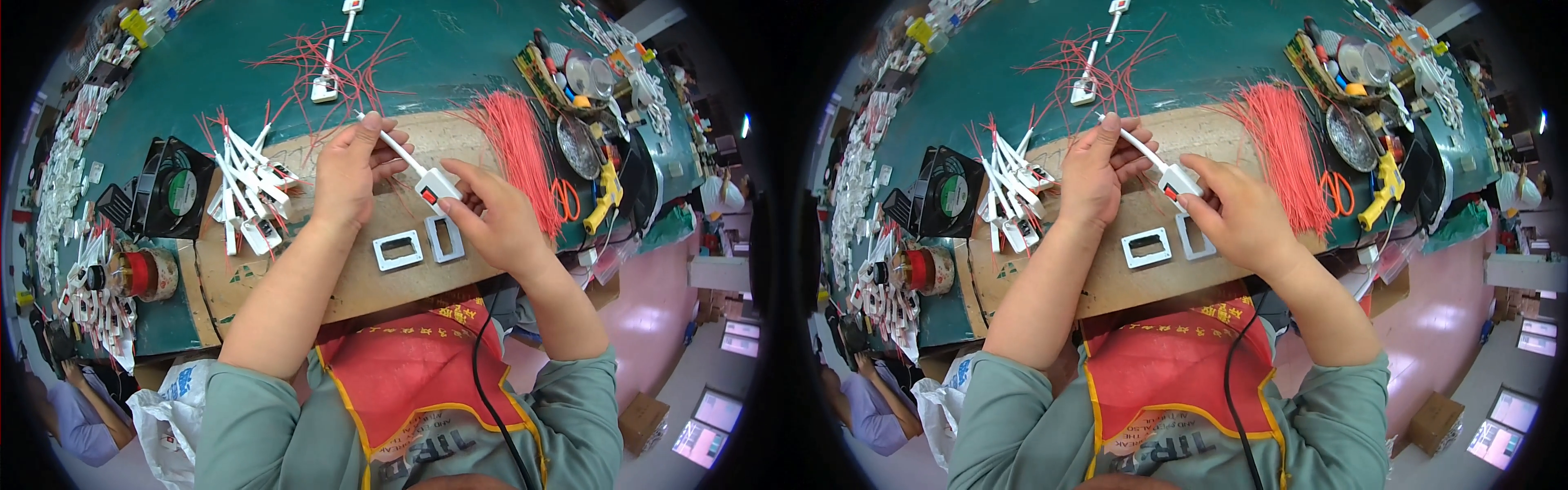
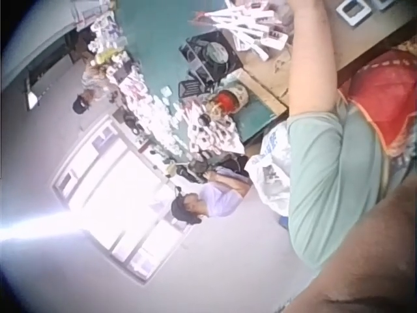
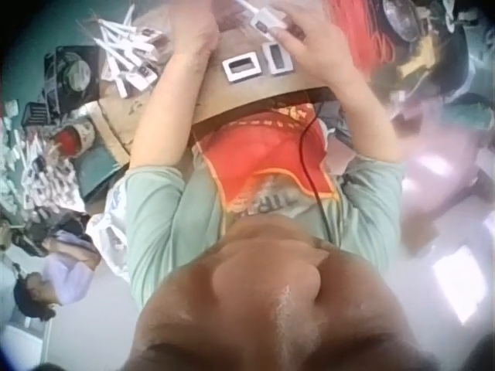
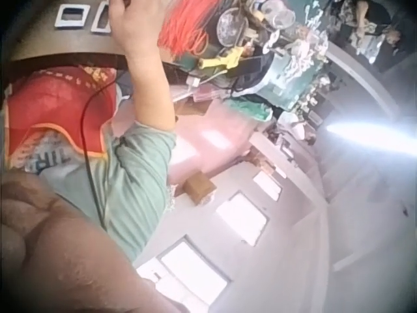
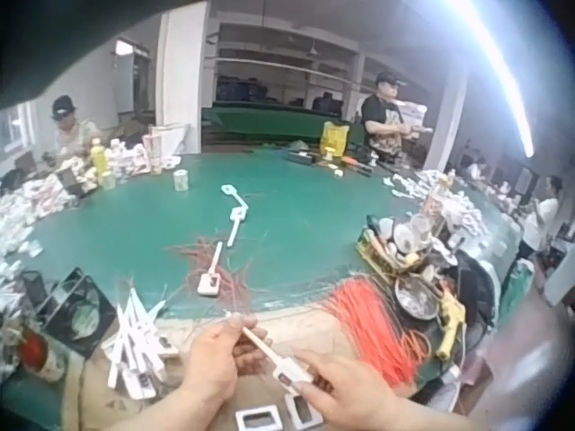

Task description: Assembling electronic switches by inserting wires and tubing into plastic housings.

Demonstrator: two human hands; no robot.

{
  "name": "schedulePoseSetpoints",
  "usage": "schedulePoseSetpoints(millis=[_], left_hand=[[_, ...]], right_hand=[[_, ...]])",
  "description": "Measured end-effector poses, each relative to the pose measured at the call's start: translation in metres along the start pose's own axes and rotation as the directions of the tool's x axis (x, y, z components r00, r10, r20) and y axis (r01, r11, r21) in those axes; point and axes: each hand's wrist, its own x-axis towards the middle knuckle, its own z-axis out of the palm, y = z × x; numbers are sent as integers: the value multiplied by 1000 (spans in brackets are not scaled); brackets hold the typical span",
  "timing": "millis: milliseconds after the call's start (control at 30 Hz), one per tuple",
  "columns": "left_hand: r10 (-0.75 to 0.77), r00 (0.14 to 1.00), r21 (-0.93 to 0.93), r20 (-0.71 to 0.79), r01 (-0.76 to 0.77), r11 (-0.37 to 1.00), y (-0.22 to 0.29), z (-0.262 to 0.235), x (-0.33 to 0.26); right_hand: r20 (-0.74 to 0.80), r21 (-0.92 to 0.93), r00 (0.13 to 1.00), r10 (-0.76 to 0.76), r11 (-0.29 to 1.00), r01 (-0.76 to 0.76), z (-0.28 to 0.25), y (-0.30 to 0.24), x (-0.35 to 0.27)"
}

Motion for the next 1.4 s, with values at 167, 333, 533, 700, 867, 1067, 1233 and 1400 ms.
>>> schedulePoseSetpoints(millis=[167, 333, 533, 700, 867, 1067, 1233, 1400], left_hand=[[-72, 996, -75, 48, 75, 994, 4, 4, -5], [-73, 993, -148, 94, 86, 985, -1, 4, -6], [-88, 988, -140, 124, 105, 985, -3, -5, -1], [-99, 984, -158, 150, 123, 980, -3, -5, 1], [-109, 986, -218, 124, 135, 967, -8, -2, 0], [-69, 994, -271, 89, 91, 958, -7, -4, 3], [-51, 972, -368, 228, 135, 920, -1, -2, 2], [-44, 950, -317, 309, 147, 937, 2, -2, 0]], right_hand=[[-101, -134, 992, -71, 989, 57, 7, 16, -14], [-145, -51, 989, -19, 999, 12, 4, 20, -18], [-88, 122, 996, -1, 992, 12, 1, 22, -16], [-46, 146, 999, -26, 989, 32, -2, 24, -16], [-105, -88, 992, -73, 994, 64, 10, 21, -20], [-213, -100, 977, -18, 995, -3, -14, 40, -14], [-341, -341, 902, 265, 859, -382, -82, 96, 3], [-162, -373, 844, 511, 760, -532, -90, 124, 8]])
